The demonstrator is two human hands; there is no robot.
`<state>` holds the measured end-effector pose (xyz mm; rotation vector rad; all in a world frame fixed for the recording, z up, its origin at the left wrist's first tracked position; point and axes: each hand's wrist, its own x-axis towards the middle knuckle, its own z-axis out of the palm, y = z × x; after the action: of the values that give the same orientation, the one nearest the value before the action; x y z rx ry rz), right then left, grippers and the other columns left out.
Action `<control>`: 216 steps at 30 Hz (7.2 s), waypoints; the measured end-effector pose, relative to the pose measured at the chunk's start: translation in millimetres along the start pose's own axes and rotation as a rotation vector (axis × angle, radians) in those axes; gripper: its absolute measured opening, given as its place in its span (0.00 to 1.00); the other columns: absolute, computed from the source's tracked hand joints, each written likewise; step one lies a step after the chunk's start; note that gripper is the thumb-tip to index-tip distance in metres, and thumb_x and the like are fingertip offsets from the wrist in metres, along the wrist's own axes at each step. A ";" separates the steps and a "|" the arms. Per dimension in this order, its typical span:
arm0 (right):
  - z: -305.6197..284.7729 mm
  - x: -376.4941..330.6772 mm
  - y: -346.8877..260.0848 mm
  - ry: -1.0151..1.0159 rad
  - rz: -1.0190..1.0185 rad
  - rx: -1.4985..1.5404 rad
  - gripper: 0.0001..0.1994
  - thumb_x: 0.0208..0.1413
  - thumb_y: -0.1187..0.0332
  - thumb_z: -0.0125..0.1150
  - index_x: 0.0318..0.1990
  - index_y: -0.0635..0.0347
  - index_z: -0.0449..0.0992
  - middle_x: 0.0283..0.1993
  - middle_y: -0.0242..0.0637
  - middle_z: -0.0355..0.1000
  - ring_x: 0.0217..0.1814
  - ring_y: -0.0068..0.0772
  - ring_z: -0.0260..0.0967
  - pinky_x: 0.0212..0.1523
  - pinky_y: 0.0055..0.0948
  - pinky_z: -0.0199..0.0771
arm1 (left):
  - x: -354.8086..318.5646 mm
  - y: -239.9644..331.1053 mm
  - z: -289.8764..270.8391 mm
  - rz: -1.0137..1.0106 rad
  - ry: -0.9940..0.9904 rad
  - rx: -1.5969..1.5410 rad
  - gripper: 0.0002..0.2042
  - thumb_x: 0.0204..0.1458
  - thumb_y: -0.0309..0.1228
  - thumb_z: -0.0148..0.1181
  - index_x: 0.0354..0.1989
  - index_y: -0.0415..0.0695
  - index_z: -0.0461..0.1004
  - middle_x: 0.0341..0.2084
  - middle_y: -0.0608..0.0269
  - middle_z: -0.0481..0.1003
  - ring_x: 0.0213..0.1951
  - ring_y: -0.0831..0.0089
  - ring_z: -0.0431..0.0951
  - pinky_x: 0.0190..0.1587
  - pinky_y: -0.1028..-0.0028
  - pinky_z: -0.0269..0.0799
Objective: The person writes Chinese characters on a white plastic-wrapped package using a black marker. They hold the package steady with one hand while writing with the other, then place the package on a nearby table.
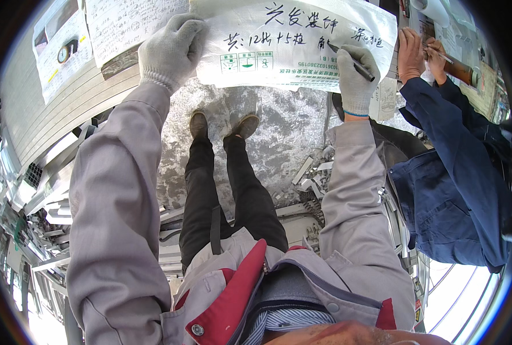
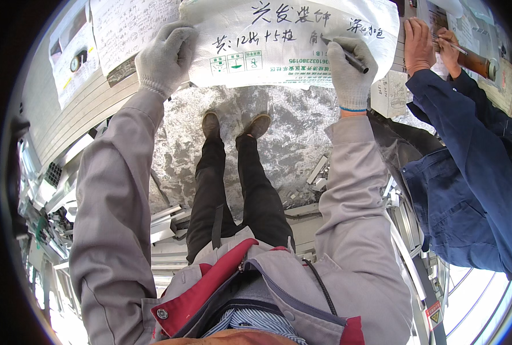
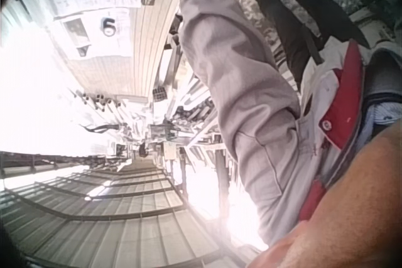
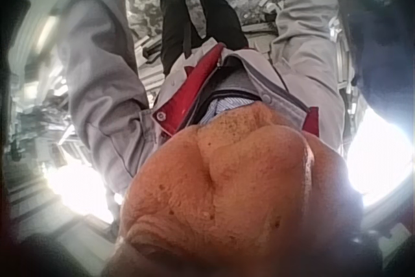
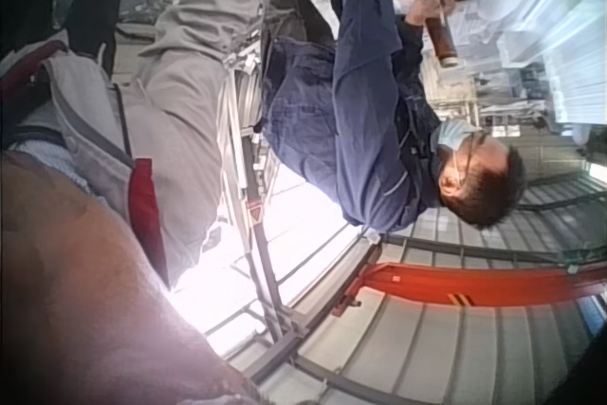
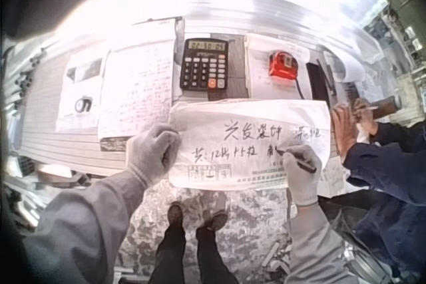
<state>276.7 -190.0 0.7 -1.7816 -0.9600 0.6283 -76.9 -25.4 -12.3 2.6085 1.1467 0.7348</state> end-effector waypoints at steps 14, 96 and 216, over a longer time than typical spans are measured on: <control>-2.3 -2.7 -1.7 0.013 0.000 0.011 0.05 0.64 0.73 0.72 0.45 0.64 0.86 0.39 0.30 0.83 0.38 0.16 0.76 0.41 0.21 0.79 | -0.3 0.0 0.0 -0.004 -0.005 -0.006 0.02 0.63 0.33 0.69 0.42 0.57 0.84 0.46 0.75 0.86 0.38 0.65 0.89 0.37 0.66 0.86; -24.6 5.8 8.8 0.108 -0.019 -0.055 0.07 0.62 0.74 0.73 0.44 0.66 0.86 0.39 0.31 0.83 0.39 0.18 0.77 0.43 0.22 0.80 | -1.9 2.2 1.2 -0.037 -0.014 -0.002 0.02 0.65 0.35 0.69 0.43 0.58 0.86 0.48 0.75 0.86 0.36 0.65 0.88 0.37 0.68 0.86; 10.3 19.8 -13.0 -0.247 0.010 0.212 0.09 0.65 0.71 0.73 0.49 0.65 0.87 0.42 0.32 0.82 0.41 0.19 0.78 0.42 0.22 0.78 | 91.2 104.4 70.0 0.218 0.109 -0.241 0.12 0.53 0.32 0.71 0.47 0.54 0.88 0.52 0.64 0.85 0.36 0.61 0.88 0.38 0.61 0.85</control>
<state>275.5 -165.5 8.9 -1.5461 -1.0086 0.9372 77.9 -28.1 -0.9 2.5365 0.7502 1.0018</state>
